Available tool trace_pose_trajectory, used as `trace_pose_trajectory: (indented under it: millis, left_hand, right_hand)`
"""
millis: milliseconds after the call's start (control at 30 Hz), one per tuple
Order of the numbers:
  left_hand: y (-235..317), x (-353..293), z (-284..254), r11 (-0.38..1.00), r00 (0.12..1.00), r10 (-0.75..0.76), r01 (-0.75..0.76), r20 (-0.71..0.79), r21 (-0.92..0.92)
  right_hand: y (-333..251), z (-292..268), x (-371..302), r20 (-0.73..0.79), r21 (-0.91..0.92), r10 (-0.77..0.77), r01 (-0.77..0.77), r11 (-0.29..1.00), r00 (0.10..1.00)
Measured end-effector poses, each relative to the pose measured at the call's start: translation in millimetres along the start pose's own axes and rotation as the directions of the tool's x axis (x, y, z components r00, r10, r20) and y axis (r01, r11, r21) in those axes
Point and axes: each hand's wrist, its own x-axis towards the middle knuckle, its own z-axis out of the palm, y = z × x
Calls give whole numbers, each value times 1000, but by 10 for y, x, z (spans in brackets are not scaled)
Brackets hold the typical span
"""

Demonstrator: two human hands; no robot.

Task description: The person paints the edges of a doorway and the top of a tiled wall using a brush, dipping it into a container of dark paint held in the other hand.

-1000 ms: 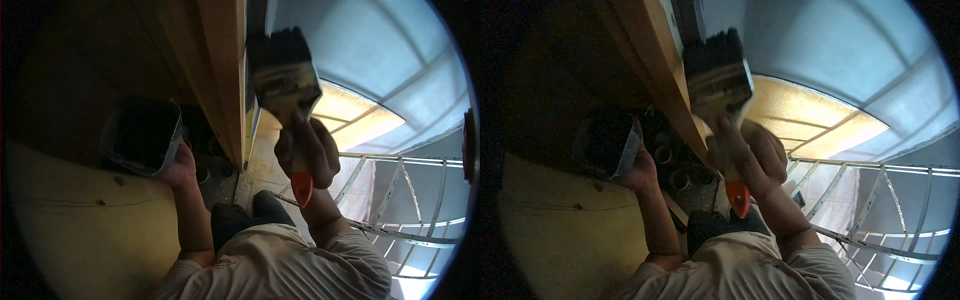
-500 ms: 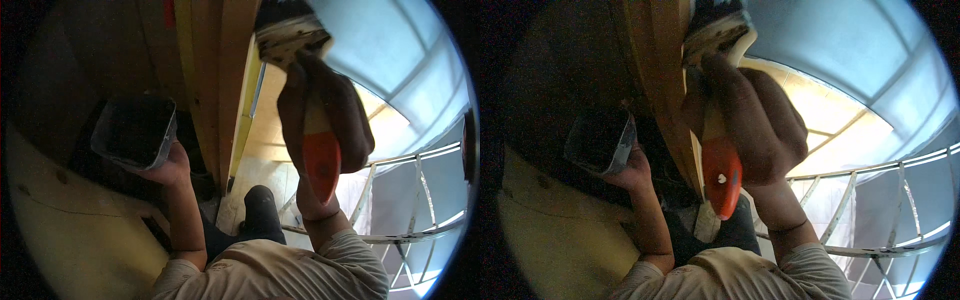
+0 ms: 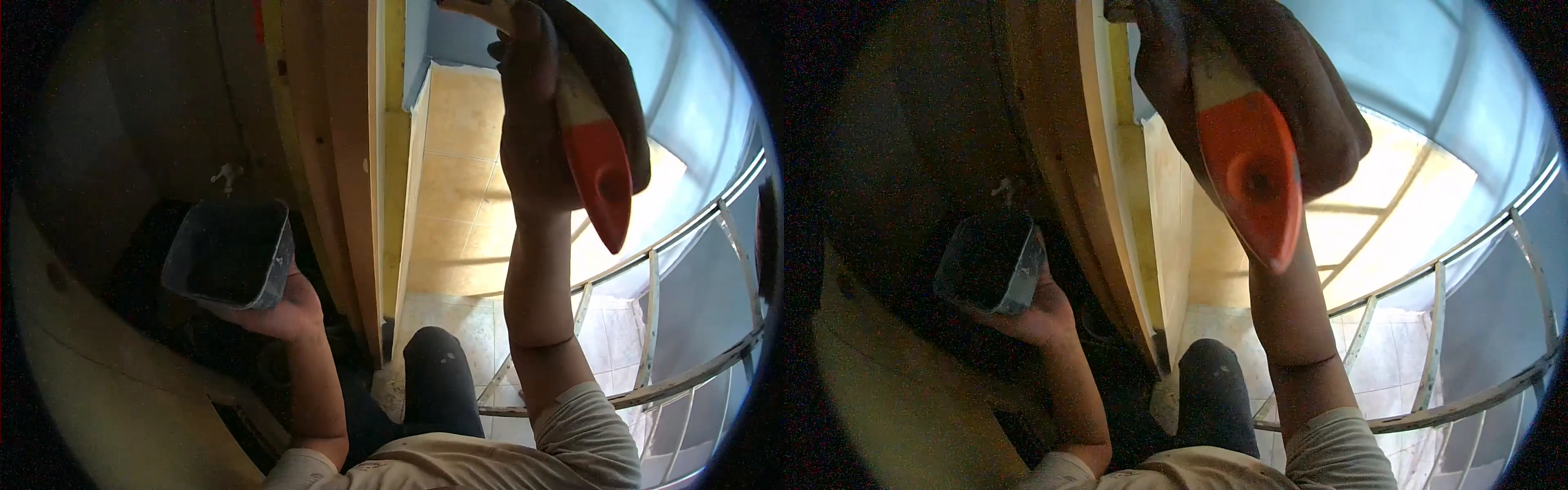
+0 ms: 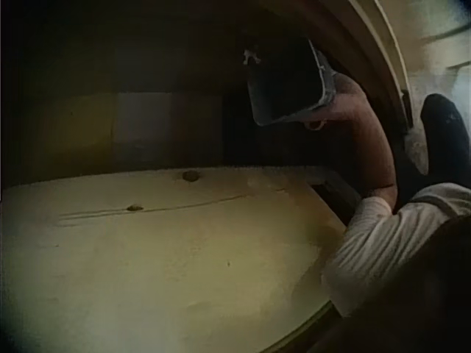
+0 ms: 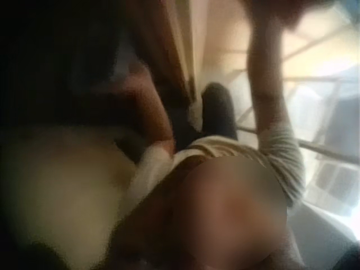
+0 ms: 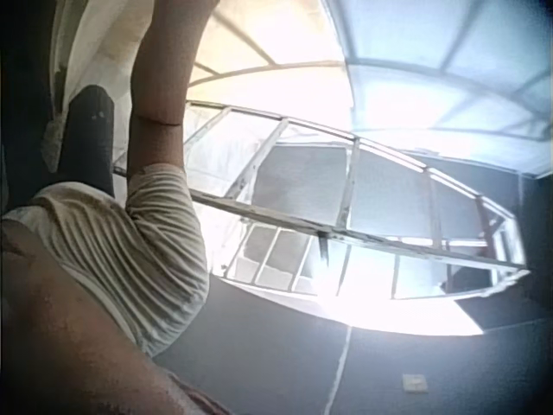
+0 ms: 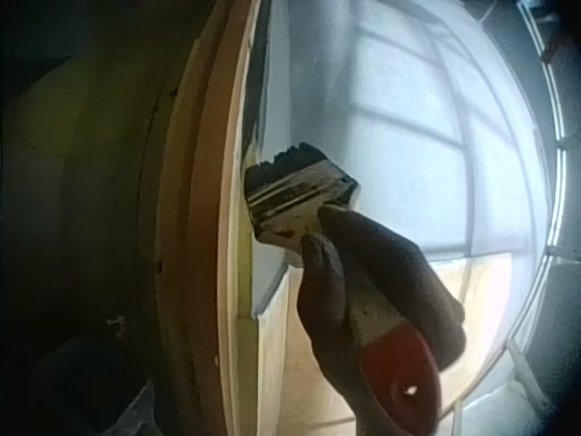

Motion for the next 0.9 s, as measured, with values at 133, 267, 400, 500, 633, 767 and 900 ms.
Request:
trace_pose_trajectory:
  millis: [133,267,400,500,633,767,900]
  left_hand:
    - [95,52,-174,997,999,-45,46,4,-67]
    - [102,66,-232,998,999,-35,37,38,-54]
    - [190,121,-556,993,995,48,-37,92,-113]
    - [225,139,-616,990,995,87,-92,47,109]
    - [463,172,-629,999,1000,-17,17,-1,46]
    - [537,110,-653,1000,998,-15,16,61,-19]
    - [491,17,-456,997,1000,10,-8,-29,79]
  right_hand:
    - [176,94,131,83,-98,-176,184,978,981]
    - [324,258,263,162,-128,-345,367,922,924]
    - [249,197,2,248,-231,-332,389,892,910]
    - [149,-43,-277,298,-318,-206,300,899,932]
    - [70,20,-27,79,-177,-123,135,975,989]
    - [130,388,556,100,-22,-98,101,995,990]
    - [121,468,852,139,-121,-162,179,976,977]
